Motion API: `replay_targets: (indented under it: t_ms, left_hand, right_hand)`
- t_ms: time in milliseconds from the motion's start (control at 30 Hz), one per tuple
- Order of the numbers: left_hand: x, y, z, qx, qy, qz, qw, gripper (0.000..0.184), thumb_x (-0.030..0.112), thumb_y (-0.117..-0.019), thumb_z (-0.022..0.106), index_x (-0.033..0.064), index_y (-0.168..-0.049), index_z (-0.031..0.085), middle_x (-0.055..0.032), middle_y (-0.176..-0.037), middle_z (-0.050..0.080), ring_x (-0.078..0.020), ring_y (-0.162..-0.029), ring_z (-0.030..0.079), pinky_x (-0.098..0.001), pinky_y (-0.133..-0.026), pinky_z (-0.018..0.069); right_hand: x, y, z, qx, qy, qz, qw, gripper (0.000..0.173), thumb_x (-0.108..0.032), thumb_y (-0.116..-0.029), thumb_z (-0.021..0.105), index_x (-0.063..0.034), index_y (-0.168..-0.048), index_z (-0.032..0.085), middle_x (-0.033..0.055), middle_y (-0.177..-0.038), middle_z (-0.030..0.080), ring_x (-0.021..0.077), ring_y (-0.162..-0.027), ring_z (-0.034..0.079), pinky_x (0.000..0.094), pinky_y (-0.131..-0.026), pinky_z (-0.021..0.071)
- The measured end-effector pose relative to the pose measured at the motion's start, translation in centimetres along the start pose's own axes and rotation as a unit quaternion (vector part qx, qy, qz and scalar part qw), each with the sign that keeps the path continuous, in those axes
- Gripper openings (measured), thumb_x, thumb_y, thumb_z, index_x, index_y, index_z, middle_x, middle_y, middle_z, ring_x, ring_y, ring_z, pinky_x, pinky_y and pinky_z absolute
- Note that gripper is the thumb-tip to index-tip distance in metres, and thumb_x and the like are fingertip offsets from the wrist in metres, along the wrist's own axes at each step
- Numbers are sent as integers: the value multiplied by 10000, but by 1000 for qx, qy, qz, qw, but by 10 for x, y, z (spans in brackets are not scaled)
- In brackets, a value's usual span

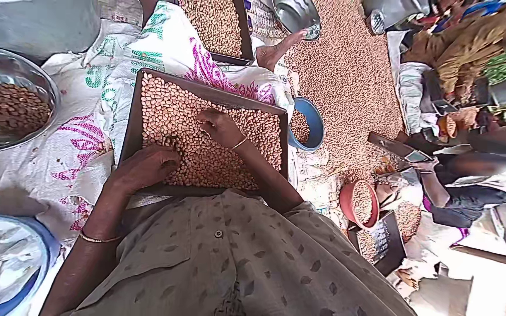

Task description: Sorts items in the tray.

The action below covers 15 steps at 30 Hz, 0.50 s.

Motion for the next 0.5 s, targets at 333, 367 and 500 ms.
replay_targets:
  t_ms: [333,367,500]
  left_hand:
    - [-9,-3,0,0,0,-19,1000,105,87,-938,645,83,-891,738,-90,-901,686,-291,-893,681,-551,-799,543]
    - [-7,-3,-2,3,-2,-19,1000,103,69,-938,646,69,-899,742,-102,-902,684,-302,-895,681,-557,-802,543]
    - [-5,-4,-3,3,-16,-10,1000,117,71,-939,628,64,-898,738,-111,-895,676,-315,-890,679,-562,-784,545]
  right_hand:
    - [-8,-1,24,73,115,-39,990,150,-83,-908,645,-26,-989,758,180,-1078,711,333,-1000,710,472,-756,601]
    - [-9,-3,25,28,119,-35,992,146,-92,-907,643,-29,-978,754,174,-1104,703,337,-1042,695,485,-787,594]
    - [-5,-14,-29,96,43,-21,994,176,-111,-947,623,14,-998,735,160,-1163,722,274,-1055,709,460,-890,579]
Point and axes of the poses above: each hand's wrist, its own y-axis away from the middle knuckle, its own z-axis out of the palm, x = y × z, the point moved 10 cm from there along -y, towards the middle knuckle
